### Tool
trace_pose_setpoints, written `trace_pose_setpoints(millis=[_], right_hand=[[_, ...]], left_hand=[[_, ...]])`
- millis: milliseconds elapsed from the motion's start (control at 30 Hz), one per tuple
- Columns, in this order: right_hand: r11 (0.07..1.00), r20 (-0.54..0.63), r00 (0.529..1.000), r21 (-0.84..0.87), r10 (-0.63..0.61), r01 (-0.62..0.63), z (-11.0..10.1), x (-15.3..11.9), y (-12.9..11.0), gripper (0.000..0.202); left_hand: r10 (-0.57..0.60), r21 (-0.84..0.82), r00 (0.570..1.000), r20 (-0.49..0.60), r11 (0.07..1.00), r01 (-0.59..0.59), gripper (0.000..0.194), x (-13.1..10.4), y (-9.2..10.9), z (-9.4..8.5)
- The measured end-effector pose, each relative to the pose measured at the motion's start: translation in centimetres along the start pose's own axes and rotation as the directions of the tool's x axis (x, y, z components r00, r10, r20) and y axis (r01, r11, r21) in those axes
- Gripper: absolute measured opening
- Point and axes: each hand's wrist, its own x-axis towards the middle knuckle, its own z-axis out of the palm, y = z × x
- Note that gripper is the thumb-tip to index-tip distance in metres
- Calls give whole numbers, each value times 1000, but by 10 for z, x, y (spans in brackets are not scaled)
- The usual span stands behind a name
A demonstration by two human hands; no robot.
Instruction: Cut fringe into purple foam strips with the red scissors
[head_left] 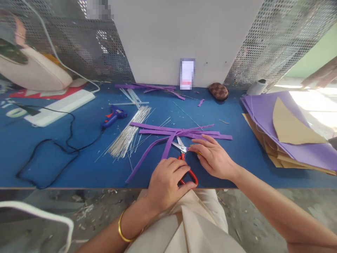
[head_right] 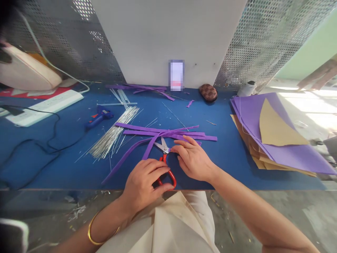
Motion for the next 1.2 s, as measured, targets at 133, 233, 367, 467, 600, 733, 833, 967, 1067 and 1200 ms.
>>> trace_pose_setpoints(millis=[133, 233, 367, 467, 600, 733, 833, 967, 1067, 1200], right_hand=[[997, -69, 995, 37, 70, -67, -2, -2, 1, 37], [992, -113, 986, 51, 121, -115, -4, -3, 2, 36], [997, -28, 997, 33, 66, -65, -2, -2, 3, 41], [999, 11, 999, 20, 44, -44, 1, -1, 2, 44], [998, 15, 999, 25, 50, -50, 1, -2, 3, 45], [993, -46, 993, 43, 112, -110, -1, -4, 4, 44], [995, -32, 995, 43, 90, -88, -1, -3, 3, 46], [999, 23, 999, 25, 30, -30, 1, -1, -1, 49], [999, 25, 999, 29, 34, -35, 0, -1, -1, 49], [993, -43, 994, 66, 104, -101, -2, -4, 2, 50]], left_hand=[[-5, 0, 1000, -2, 1000, 5, 31, 0, 0, 0], [1, -3, 1000, -6, 1000, -1, 31, 0, -1, 1], [2, -9, 1000, 8, 1000, -2, 31, 0, -1, 0], [1, -4, 1000, 6, 1000, -1, 32, 0, -1, 0], [8, 1, 1000, -6, 1000, -8, 31, 0, 0, 0], [11, 3, 1000, -11, 1000, -11, 31, 1, 0, 1], [10, 8, 1000, -15, 1000, -10, 30, 0, -1, 1], [13, 6, 1000, -10, 1000, -13, 31, 0, -1, 1], [13, 4, 1000, -9, 1000, -13, 31, 1, -1, 1], [14, 2, 1000, -16, 1000, -14, 31, 1, 0, 1]])
